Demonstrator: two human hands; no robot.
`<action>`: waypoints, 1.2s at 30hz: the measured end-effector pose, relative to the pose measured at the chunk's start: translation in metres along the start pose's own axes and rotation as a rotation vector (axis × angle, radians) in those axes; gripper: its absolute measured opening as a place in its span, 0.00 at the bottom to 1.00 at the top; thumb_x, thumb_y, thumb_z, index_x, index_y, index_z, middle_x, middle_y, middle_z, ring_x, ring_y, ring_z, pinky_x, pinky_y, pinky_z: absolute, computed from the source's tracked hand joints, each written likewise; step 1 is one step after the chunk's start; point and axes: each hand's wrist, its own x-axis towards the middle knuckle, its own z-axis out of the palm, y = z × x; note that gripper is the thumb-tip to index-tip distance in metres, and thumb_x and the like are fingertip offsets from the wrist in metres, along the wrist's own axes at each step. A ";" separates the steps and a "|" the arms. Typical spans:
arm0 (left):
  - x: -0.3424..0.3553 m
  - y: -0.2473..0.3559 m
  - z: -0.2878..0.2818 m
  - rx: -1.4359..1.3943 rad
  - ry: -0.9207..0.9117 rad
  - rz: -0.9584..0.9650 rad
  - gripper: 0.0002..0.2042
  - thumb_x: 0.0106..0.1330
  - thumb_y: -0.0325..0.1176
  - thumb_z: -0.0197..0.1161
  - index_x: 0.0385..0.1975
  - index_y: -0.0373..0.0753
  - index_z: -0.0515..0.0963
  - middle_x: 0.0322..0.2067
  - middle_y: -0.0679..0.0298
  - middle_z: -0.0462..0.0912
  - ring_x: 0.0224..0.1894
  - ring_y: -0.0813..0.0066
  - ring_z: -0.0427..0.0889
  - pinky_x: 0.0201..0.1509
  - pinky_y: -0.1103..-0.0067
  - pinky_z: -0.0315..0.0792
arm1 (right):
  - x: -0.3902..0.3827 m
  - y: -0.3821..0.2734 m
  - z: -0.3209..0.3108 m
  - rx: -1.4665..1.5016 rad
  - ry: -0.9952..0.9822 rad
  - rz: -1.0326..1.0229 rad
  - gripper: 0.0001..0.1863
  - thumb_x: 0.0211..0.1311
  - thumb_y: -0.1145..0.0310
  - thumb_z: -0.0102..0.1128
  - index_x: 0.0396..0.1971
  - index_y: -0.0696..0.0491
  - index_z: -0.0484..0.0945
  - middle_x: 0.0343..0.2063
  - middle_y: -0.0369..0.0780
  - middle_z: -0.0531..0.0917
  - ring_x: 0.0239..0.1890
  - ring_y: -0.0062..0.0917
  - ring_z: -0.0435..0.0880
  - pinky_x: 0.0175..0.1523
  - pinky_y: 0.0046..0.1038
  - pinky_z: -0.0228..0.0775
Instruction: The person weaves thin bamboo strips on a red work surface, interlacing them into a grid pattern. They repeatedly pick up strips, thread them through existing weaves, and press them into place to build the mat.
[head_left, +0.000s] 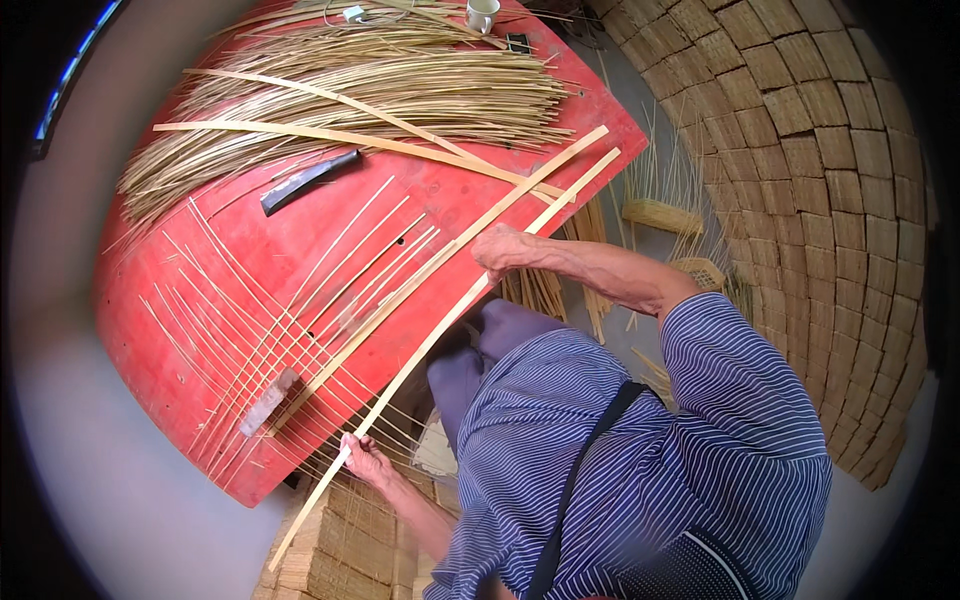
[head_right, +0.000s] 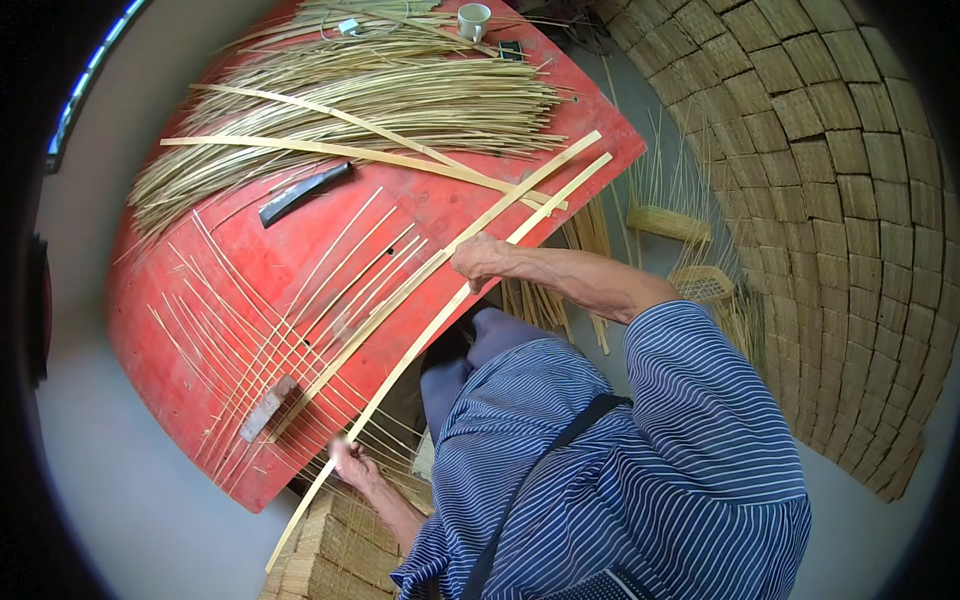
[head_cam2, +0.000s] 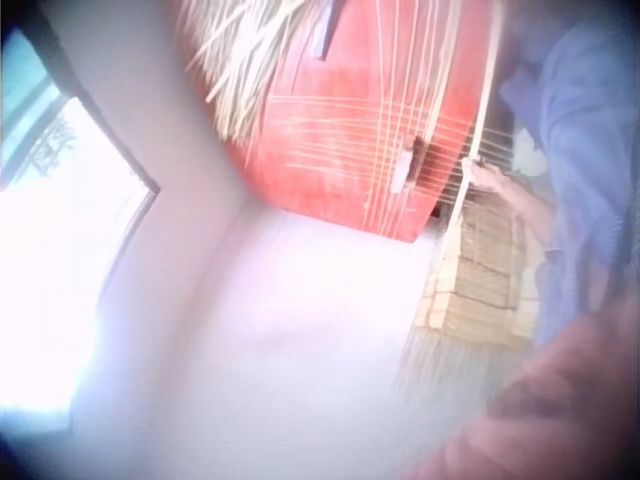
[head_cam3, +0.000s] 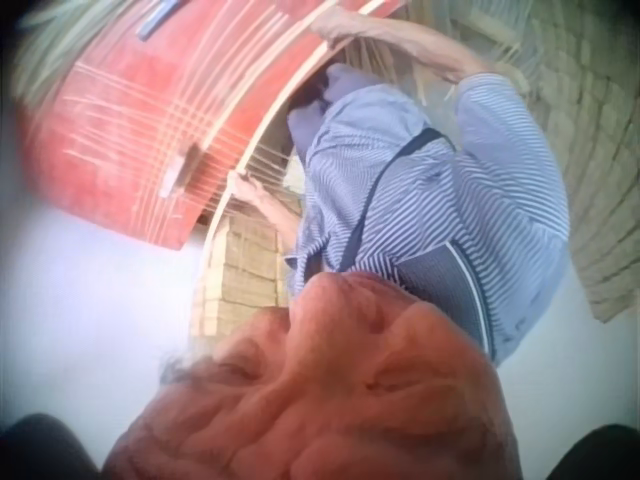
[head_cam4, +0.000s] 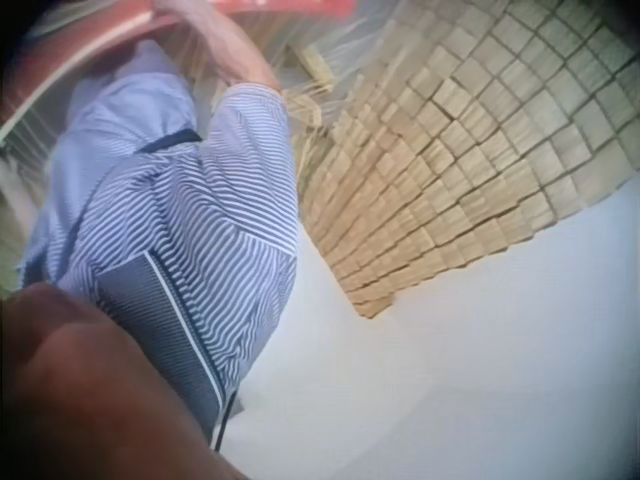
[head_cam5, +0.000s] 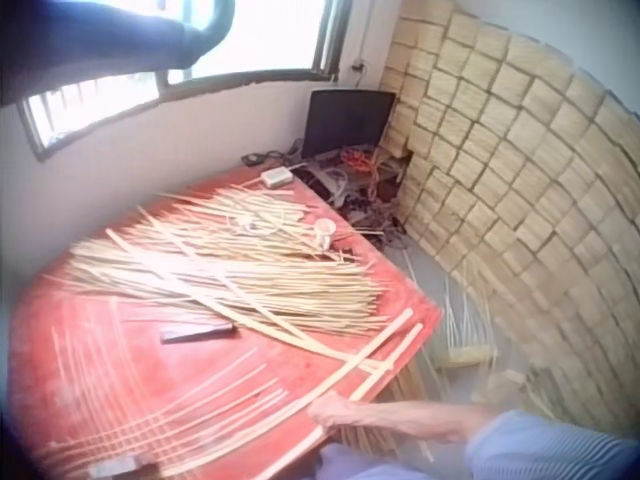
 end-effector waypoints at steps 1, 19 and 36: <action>-0.002 -0.001 0.002 -0.002 -0.021 -0.006 0.13 0.67 0.28 0.65 0.49 0.33 0.74 0.30 0.64 0.78 0.23 0.77 0.76 0.25 0.86 0.73 | 0.003 0.005 0.005 0.009 0.002 0.001 0.16 0.38 0.57 0.77 0.23 0.53 0.84 0.25 0.41 0.85 0.34 0.36 0.86 0.34 0.38 0.77; 0.018 -0.025 -0.014 -0.232 0.113 -0.156 0.09 0.68 0.33 0.65 0.42 0.36 0.77 0.29 0.64 0.83 0.22 0.79 0.78 0.24 0.84 0.70 | 0.008 0.098 0.010 -0.092 -0.090 -0.033 0.11 0.42 0.63 0.66 0.16 0.56 0.80 0.18 0.47 0.81 0.23 0.41 0.81 0.30 0.43 0.73; 0.037 0.019 0.028 -0.176 -0.012 0.131 0.10 0.68 0.34 0.66 0.41 0.35 0.79 0.25 0.65 0.83 0.24 0.82 0.81 0.27 0.85 0.74 | -0.034 0.100 0.013 -0.035 -0.189 0.132 0.13 0.51 0.68 0.61 0.15 0.62 0.76 0.09 0.42 0.70 0.16 0.23 0.73 0.23 0.34 0.65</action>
